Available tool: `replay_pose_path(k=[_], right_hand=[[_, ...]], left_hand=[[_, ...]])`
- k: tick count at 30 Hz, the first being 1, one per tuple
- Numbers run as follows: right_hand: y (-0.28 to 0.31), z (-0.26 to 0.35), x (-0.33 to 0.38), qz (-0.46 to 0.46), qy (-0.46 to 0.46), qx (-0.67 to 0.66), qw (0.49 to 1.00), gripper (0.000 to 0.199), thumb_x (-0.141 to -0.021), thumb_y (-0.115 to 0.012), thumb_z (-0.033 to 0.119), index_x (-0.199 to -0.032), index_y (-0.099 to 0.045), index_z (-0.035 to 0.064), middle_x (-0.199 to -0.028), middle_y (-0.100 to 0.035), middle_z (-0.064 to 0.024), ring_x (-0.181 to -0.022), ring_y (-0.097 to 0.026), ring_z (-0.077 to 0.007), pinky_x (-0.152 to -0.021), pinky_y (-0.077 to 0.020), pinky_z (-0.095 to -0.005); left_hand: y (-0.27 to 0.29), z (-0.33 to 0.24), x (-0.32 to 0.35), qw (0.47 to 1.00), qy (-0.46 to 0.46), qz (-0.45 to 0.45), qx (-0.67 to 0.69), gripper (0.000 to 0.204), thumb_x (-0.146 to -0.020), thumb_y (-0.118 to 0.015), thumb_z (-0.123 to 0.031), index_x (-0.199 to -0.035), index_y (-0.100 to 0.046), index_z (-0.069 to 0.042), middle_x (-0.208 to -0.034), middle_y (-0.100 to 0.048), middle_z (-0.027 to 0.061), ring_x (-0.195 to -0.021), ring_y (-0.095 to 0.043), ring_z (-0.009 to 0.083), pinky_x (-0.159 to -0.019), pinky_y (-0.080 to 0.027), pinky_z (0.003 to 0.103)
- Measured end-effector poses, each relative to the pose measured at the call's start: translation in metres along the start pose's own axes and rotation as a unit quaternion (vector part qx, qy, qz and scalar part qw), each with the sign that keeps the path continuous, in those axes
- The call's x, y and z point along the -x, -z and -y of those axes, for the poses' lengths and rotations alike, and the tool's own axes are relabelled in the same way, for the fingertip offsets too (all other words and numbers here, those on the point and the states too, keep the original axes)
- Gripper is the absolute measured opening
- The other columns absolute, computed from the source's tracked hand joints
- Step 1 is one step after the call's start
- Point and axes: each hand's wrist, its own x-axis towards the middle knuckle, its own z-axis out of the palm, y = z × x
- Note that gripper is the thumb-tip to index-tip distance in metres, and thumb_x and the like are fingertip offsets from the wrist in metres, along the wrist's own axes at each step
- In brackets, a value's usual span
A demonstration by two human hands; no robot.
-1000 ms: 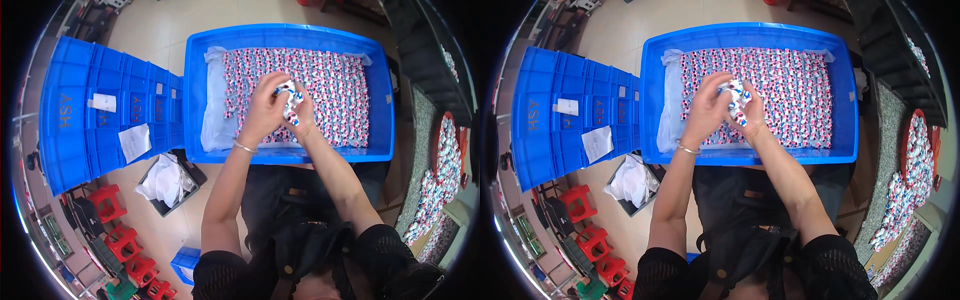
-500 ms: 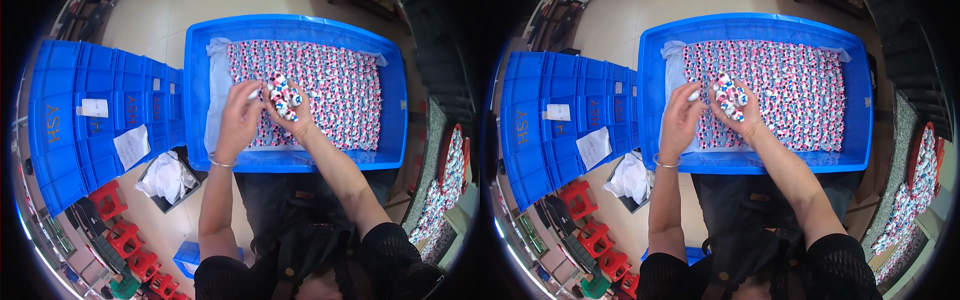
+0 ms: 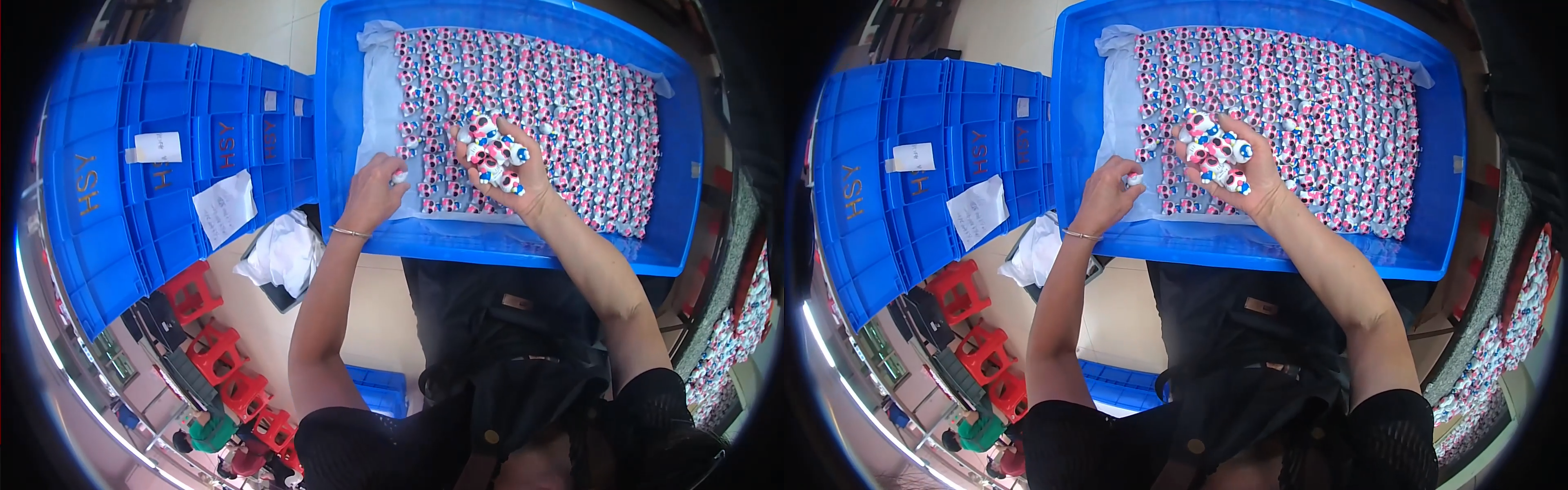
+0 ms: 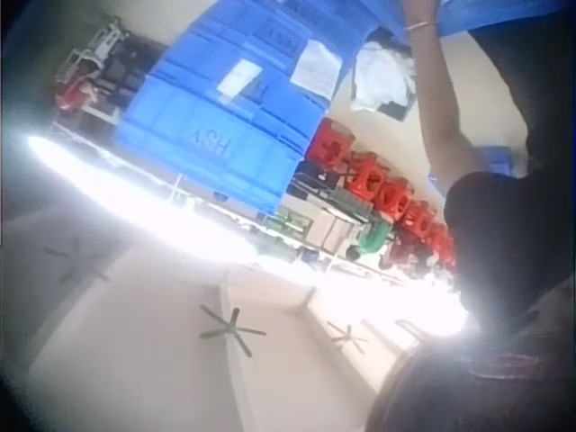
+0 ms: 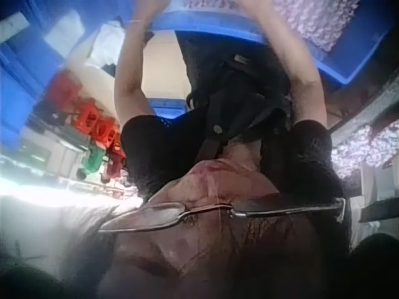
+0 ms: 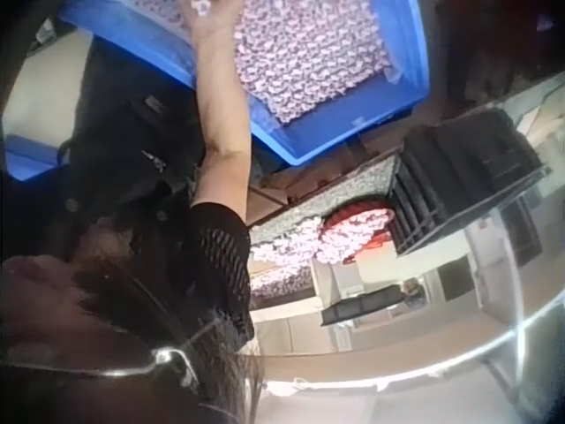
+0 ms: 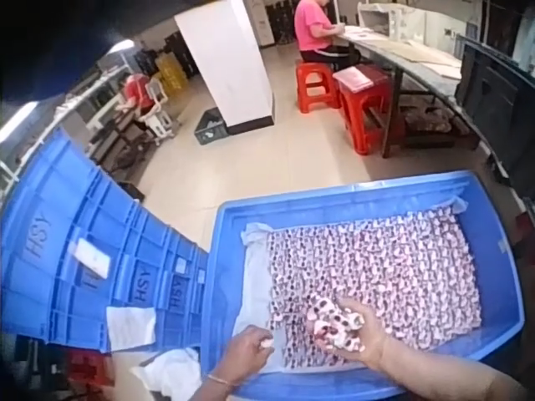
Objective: Sorting small toy figurines and packing them into a plastic bin lined with paper.
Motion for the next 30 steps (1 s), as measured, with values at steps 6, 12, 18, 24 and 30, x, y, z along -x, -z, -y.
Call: replay_pose_path(k=[6,12,18,24,30], right_hand=[[-0.002,0.004,0.013,-0.019,0.004,0.038,0.999,0.058,-0.089,-0.053,0.035,-0.125,-0.040,-0.0091,-0.104,-0.058,-0.0182,-0.098,-0.062,-0.0277,-0.067,-0.0592,-0.0421],[0.003,0.007,0.028,-0.061,-0.007,0.061,0.996,0.055,-0.088,-0.052,0.034,-0.122,-0.044,-0.0093,-0.108,-0.059,-0.0209,-0.089,-0.065,-0.0280,-0.062,-0.0603,-0.0386],[0.001,0.007,0.026,-0.061,-0.012,0.095,0.994,0.051,-0.088,-0.051,0.031,-0.120,-0.047,-0.0084,-0.108,-0.060,-0.0190,-0.090,-0.065,-0.0266,-0.060,-0.0599,-0.0384],[-0.007,0.001,0.020,-0.102,-0.042,0.095,0.989,0.041,-0.090,-0.049,0.029,-0.115,-0.054,-0.0031,-0.107,-0.062,-0.0183,-0.089,-0.066,-0.0271,-0.060,-0.0595,-0.0384],[-0.005,-0.004,0.022,-0.191,-0.035,0.179,0.965,0.032,-0.089,-0.052,0.029,-0.110,-0.057,0.0056,-0.097,-0.065,-0.0125,-0.080,-0.067,-0.0243,-0.058,-0.0588,-0.0392]], left_hand=[[-0.006,0.017,-0.005,0.917,0.218,0.155,0.296,0.029,-0.077,-0.066,-0.008,-0.105,-0.061,-0.004,-0.100,-0.061,0.0101,-0.075,-0.065,0.0149,-0.066,-0.051,0.029],[-0.011,0.021,-0.010,0.929,0.237,0.118,0.258,0.032,-0.079,-0.069,-0.015,-0.103,-0.058,0.003,-0.087,-0.065,0.0099,-0.070,-0.066,0.0149,-0.064,-0.053,0.024],[-0.027,0.034,-0.030,0.903,0.320,0.109,0.266,0.029,-0.077,-0.071,-0.025,-0.082,-0.054,-0.002,-0.078,-0.066,0.0112,-0.068,-0.066,0.0149,-0.065,-0.051,0.026],[-0.020,0.023,-0.023,0.975,0.213,0.040,-0.055,0.031,-0.080,-0.072,-0.023,-0.084,-0.050,-0.002,-0.069,-0.062,0.0067,-0.058,-0.059,0.0104,-0.051,-0.044,0.023],[0.015,-0.079,-0.025,0.970,-0.140,-0.135,0.144,0.033,-0.072,-0.079,-0.018,-0.096,-0.060,-0.004,-0.071,-0.056,0.0008,-0.058,-0.048,0.0052,-0.050,-0.039,0.020]])
